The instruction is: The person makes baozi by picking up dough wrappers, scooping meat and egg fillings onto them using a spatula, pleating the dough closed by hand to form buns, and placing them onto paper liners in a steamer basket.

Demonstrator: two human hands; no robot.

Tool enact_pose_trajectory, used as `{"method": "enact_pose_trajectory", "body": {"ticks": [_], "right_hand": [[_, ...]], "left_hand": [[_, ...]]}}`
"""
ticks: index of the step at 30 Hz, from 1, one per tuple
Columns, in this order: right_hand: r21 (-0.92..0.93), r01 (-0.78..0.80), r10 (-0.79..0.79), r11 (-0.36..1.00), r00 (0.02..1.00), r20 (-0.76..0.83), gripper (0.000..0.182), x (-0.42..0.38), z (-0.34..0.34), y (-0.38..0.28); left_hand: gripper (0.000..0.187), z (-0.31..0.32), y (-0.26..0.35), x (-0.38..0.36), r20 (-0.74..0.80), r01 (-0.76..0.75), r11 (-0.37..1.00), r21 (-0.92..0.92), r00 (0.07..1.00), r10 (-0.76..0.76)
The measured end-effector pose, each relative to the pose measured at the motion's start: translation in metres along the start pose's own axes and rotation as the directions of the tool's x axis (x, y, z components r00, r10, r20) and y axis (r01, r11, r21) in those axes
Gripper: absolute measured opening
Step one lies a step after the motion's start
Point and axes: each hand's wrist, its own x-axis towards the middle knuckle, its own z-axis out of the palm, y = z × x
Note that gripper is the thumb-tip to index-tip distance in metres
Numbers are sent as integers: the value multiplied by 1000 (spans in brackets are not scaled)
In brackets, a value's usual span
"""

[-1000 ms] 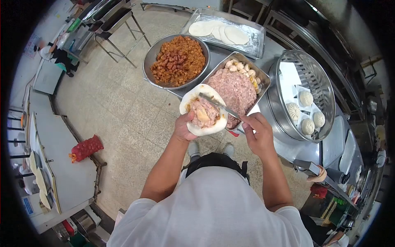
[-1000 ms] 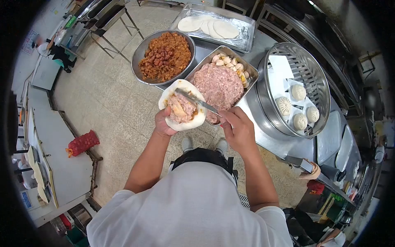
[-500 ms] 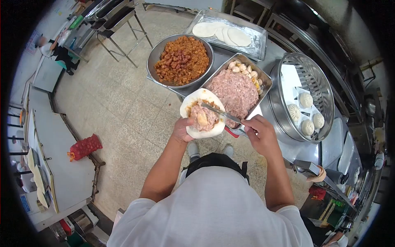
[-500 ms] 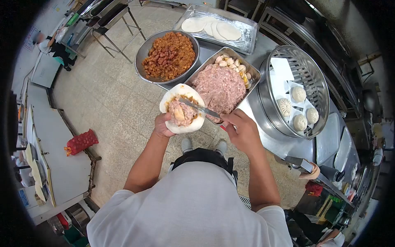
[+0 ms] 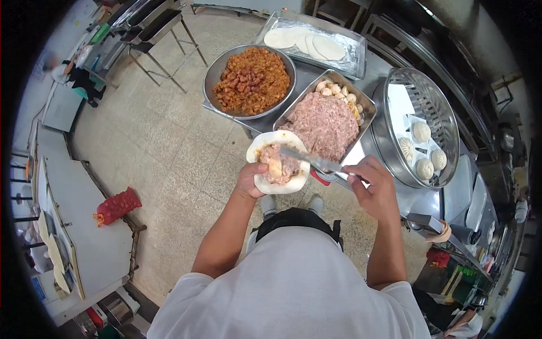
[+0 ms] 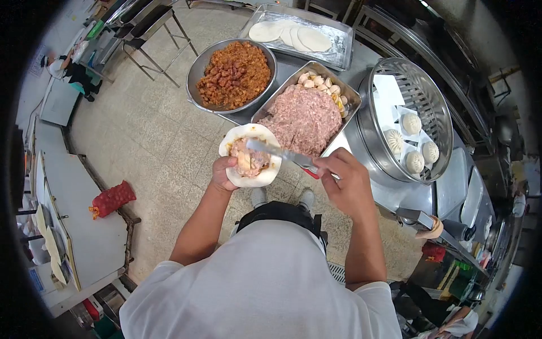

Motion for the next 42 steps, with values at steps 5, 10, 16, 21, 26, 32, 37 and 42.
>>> {"method": "enact_pose_trajectory", "body": {"ticks": [5, 10, 16, 21, 26, 32, 37, 42], "right_hand": [[-84, -22, 24, 996, 999, 28, 27, 9, 7, 6], [-394, -166, 175, 904, 984, -13, 17, 26, -43, 30], [-709, 160, -28, 687, 981, 194, 17, 45, 9, 133], [381, -341, 346, 860, 937, 59, 35, 22, 57, 97], [763, -398, 239, -509, 786, 570, 71, -2, 83, 47], [824, -411, 251, -391, 813, 525, 75, -11, 77, 46], [867, -429, 251, -253, 836, 487, 73, -2, 40, 33], [874, -433, 285, -219, 828, 482, 70, -4, 64, 38]], "left_hand": [[76, -1, 7, 6, 24, 23, 995, 99, 999, -25], [75, 11, 19, 1, -3, -46, 992, -114, 999, 45], [74, 35, 3, 0, 33, -75, 996, 50, 997, 73], [73, 51, -27, 19, 83, 19, 995, -101, 996, -11], [50, 35, -46, 27, -330, 314, 892, 325, 922, -204], [55, 48, -60, 33, -447, 381, 832, 404, 876, -184], [66, 70, -46, 26, -197, 210, 864, 458, 972, -132], [73, 82, -51, 40, -142, 208, 645, 735, 978, -153]]}}
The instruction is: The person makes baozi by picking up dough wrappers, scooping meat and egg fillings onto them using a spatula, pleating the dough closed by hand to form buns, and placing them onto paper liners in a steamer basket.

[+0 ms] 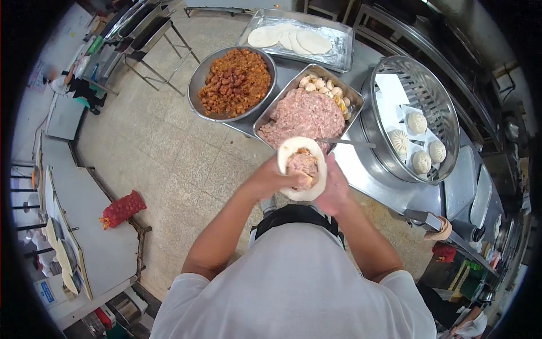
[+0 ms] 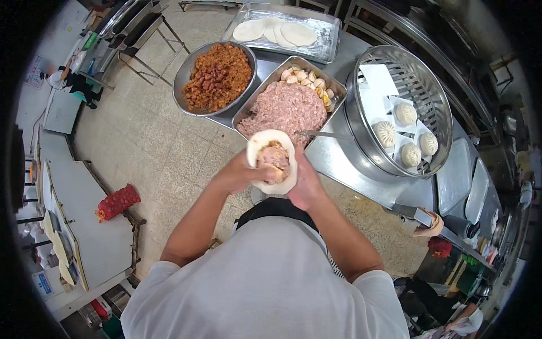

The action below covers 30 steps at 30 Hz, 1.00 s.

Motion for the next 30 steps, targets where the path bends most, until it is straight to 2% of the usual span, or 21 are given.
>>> {"method": "enact_pose_trajectory", "body": {"ticks": [1, 2, 5, 7, 8, 9, 10, 12, 13, 14, 16, 17, 18, 20, 21, 23, 25, 26, 27, 28, 30], "right_hand": [[-4, -19, 19, 1000, 998, -56, 69, 9, 0, 7], [-5, -19, 18, 1000, 998, -54, 69, 10, -3, 8], [55, -61, 60, 997, 998, 10, 64, 6, 6, -2], [15, 75, -76, 997, 994, 73, 60, -4, 28, -14], [13, 73, -74, 997, 994, 76, 60, 1, 23, -9], [-10, 64, -63, 998, 997, 51, 61, 9, 14, 1], [-33, 54, -53, 998, 998, 28, 62, 16, 10, 8], [25, -2, 2, 1000, 1000, 15, 64, 26, 12, 12], [51, -30, 29, 998, 999, 14, 64, 28, 15, 8], [76, -57, 57, 995, 998, 12, 65, 30, 19, 4], [155, -32, 17, 987, 995, 94, 65, 10, 47, -9], [170, -15, -5, 985, 993, 114, 65, 4, 57, -11], [185, 1, -26, 983, 991, 134, 65, -2, 67, -14], [-171, 31, -29, 985, 999, 13, 60, 3, 53, -1], [-161, 11, 0, 987, 998, 68, 50, 7, 40, 6], [-174, 34, -24, 984, 998, 59, 45, 5, 48, 6], [-171, 40, -31, 984, 998, 55, 41, 1, 57, 11], [-205, 109, -93, 973, 992, 87, 36, 1, 60, 10], [-235, 183, -157, 955, 980, 124, 32, 3, 63, 9], [-229, 188, -162, 955, 978, 128, 32, 8, 62, 12], [-380, 108, -75, 919, 992, 101, 23, 16, 60, 23]], "left_hand": [[71, -1, -10, 9, -84, -11, 994, 106, 996, 20], [71, -7, -17, 9, -85, -13, 994, 107, 996, 22], [77, -2, -2, 3, -141, -28, 999, -40, 990, 22], [75, 0, 16, -12, -118, -72, 997, -40, 991, 67], [75, -1, 20, -15, -91, -121, 992, -36, 989, 117], [75, -3, 17, -13, -102, -107, 993, 51, 989, 111], [75, -7, 13, -8, -107, -109, 993, 50, 988, 114], [76, -15, 11, 1, -126, 34, 992, 122, 992, -18], [64, -18, 14, -3, -124, -52, 993, 103, 990, 65], [64, -27, 21, -6, -129, -60, 993, 104, 989, 73], [70, -34, 45, -27, -214, -117, 966, -229, 975, 67], [87, -34, 50, -39, -221, -212, 955, -205, 961, 166], [95, -35, 43, -39, -282, -252, 885, -391, 948, 145], [96, -32, 11, -31, -302, -332, 636, -696, 940, 161], [96, -33, 2, -28, -300, -333, 637, -695, 940, 165], [93, -33, -12, -24, -253, -380, 436, -816, 912, 322], [92, -22, 19, -44, -306, -436, 484, -759, 894, 326], [90, -19, 32, -50, -344, -485, 530, -696, 872, 347], [85, -17, 29, -51, -437, -535, 492, -687, 845, 309], [85, -25, 18, -50, -435, -535, 498, -683, 845, 312], [83, -37, -4, -49, -452, -543, 421, -726, 839, 302]]}}
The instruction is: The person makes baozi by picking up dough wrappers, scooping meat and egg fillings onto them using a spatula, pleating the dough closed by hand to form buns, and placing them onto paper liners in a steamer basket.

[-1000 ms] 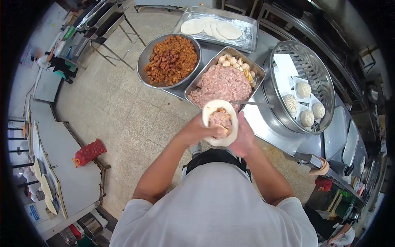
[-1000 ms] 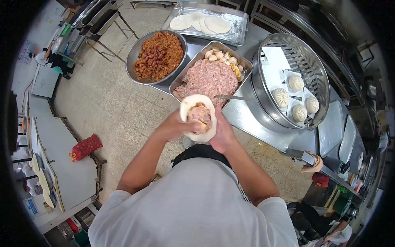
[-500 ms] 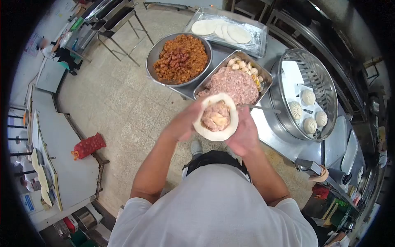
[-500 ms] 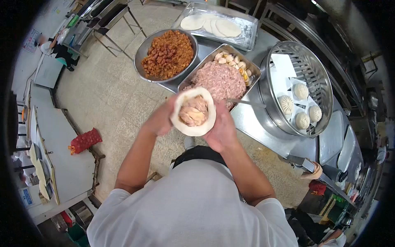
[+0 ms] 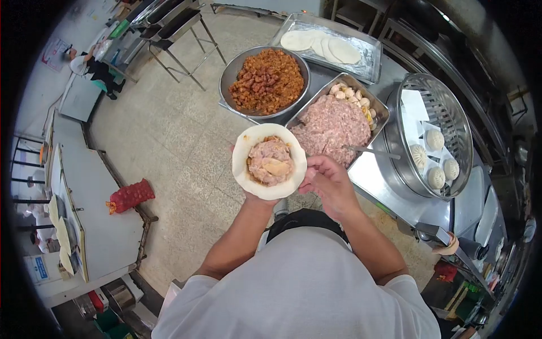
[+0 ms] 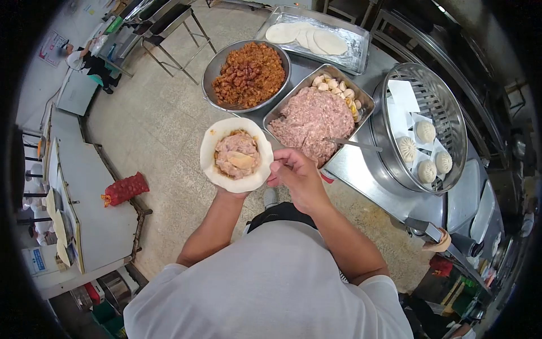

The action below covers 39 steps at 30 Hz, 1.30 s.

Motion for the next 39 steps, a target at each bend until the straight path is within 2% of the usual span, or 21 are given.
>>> {"method": "enact_pose_trajectory", "body": {"ticks": [2, 5, 7, 8, 10, 11, 12, 13, 17, 20, 23, 25, 26, 28, 32, 34, 35, 37, 39], "right_hand": [[26, 8, -7, 1000, 999, -37, 17, 0, 6, 7], [-60, 43, -46, 997, 998, -38, 17, 2, 11, 9], [-111, 73, -81, 991, 994, -69, 17, 3, 13, 9], [-111, 74, -82, 991, 994, -72, 17, 2, 16, 7], [-275, 45, -92, 960, 983, -159, 15, 0, 22, 0], [-274, 47, -94, 961, 982, -163, 15, -1, 21, -2], [-588, 182, -290, 788, 952, -95, 17, -4, 18, -5], [-820, 279, -443, 500, 896, 35, 20, -6, 16, -7], [-809, 329, -513, 488, 857, 39, 24, -15, 21, -21], [-794, 331, -513, 509, 858, 29, 20, -15, 17, -29], [-773, 344, -519, 533, 855, 23, 16, -13, 11, -31], [-616, 385, -518, 687, 854, -43, 16, -10, 10, -27], [-613, 383, -517, 691, 854, -49, 16, -10, 7, -26], [-443, 402, -466, 801, 884, -40, 18, -9, 2, -22], [-312, 388, -430, 867, 900, -76, 16, -9, -5, -12], [-477, 352, -437, 806, 896, -77, 12, -14, -5, -20], [-476, 351, -437, 806, 896, -78, 12, -16, -9, -20], [-739, 468, -602, 485, 791, 106, 9, -17, -15, -23], [-751, 456, -595, 478, 797, 105, 9, -23, -13, -29]], "left_hand": [[83, -8, 0, -4, 11, 27, 1000, 3, 1000, -27], [87, -4, 7, -1, -3, 40, 997, 60, 999, -40], [68, 13, 11, -1, 238, 103, 994, -46, 967, -89], [68, 16, 11, -1, 239, 106, 993, -46, 967, -92], [92, 20, 11, -2, 221, 144, 986, -86, 968, -122], [92, 18, 11, -1, 222, 149, 985, -85, 967, -127], [91, 15, 11, -1, 190, 127, 990, -63, 975, -113], [91, 13, 10, -1, 159, 106, 994, -41, 982, -98], [89, 12, 6, -5, 162, 122, 993, -2, 979, -120], [88, 15, 3, -6, 193, 151, 988, -3, 970, -148], [87, 17, 0, -5, 159, 145, 989, 8, 977, -145], [87, 17, -1, -5, 189, 171, 985, 32, 966, -174], [87, 16, -2, -6, 185, 176, 984, 36, 966, -179], [89, 15, -5, -6, 164, 196, 979, 55, 966, -202], [91, 22, -12, -11, 159, 197, 978, 68, 966, -205], [92, 21, -14, -12, 156, 204, 976, 74, 964, -213], [92, 22, -16, -13, 156, 204, 976, 74, 964, -213], [92, 26, -18, -15, 159, 226, 974, 24, 961, -227], [92, 28, -19, -16, 133, 216, 976, 22, 967, -217]]}}
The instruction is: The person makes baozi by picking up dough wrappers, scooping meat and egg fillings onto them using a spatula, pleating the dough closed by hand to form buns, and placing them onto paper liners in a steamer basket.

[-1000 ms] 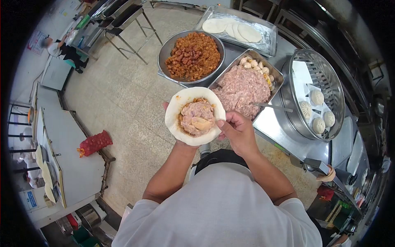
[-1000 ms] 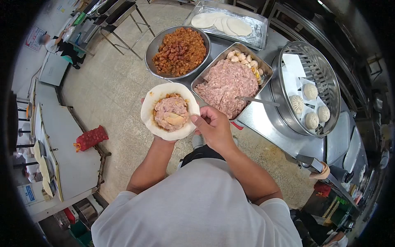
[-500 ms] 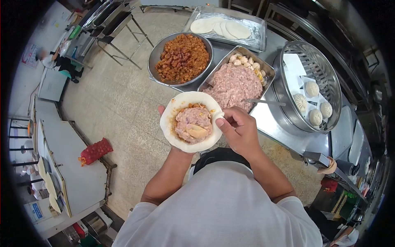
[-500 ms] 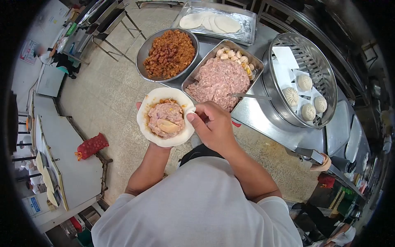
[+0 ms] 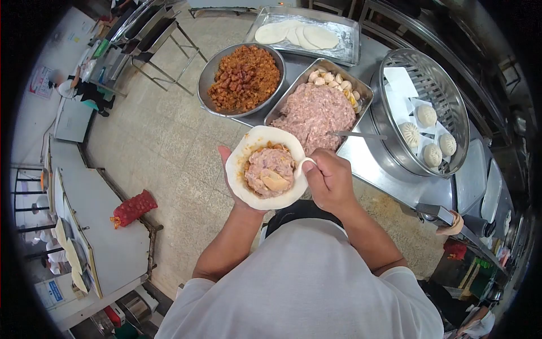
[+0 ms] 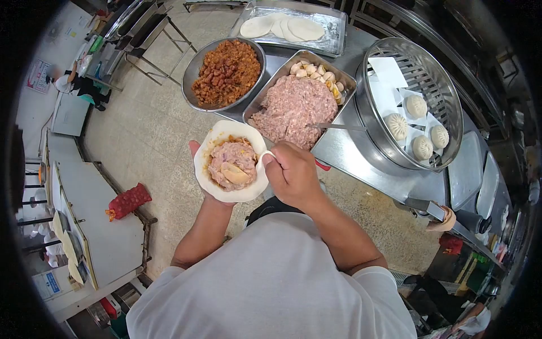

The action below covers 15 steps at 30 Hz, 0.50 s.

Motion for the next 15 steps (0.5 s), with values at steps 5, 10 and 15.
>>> {"method": "enact_pose_trajectory", "body": {"ticks": [5, 10, 15], "right_hand": [[-27, -35, 35, 999, 999, 4, 9, 5, -9, -9], [203, -107, 114, 973, 993, -23, 16, 8, -5, -4], [258, -163, 166, 952, 986, 12, 18, 3, 1, 13]], "left_hand": [[93, 4, -2, 2, -47, -15, 1000, -2, 999, 15], [94, 4, -5, 2, -8, 15, 1000, 11, 1000, -15], [95, 0, -3, 1, -47, 40, 999, 10, 998, -40]]}}
